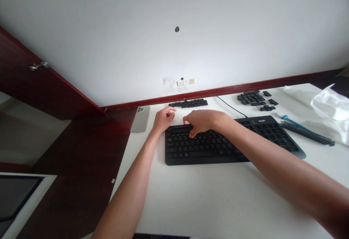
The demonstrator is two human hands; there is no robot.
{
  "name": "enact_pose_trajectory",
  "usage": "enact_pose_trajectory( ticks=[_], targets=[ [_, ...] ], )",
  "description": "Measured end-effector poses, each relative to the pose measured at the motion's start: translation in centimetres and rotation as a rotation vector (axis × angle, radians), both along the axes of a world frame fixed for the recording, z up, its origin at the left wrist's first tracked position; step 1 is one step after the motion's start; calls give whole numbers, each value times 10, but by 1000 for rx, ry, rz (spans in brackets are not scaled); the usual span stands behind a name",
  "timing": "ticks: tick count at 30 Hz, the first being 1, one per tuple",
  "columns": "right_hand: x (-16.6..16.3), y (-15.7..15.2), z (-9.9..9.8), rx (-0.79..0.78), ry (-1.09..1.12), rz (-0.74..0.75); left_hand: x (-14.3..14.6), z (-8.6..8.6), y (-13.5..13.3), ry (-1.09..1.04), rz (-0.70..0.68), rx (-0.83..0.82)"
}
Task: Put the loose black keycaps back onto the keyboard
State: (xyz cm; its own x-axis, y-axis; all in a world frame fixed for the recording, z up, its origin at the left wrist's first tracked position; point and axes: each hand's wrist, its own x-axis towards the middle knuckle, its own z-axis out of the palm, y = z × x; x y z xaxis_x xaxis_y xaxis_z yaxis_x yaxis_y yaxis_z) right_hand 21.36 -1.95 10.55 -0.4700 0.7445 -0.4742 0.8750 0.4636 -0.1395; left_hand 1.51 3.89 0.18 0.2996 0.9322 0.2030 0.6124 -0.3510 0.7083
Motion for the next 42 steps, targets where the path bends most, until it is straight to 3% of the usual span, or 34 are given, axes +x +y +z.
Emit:
enact_pose_trajectory(
  ticks=[10, 16, 20, 28, 42],
  targets=[
    [-5, -7, -2, 31, 26, 14, 1, 0, -1, -6, -3, -3],
    [7, 7, -7, -2, 131, -52, -1, -3, 1, -17, -7, 12],
    [17, 21, -20, 115, 217, -156, -1, -3, 1, -53, -5, 25],
    [21, 36, -45, 278, 180, -210, -1, -4, 2, -66, -5, 16],
    [20, 33, -41, 274, 134, -154, -1, -4, 2, -42, -13, 22]
  ],
)
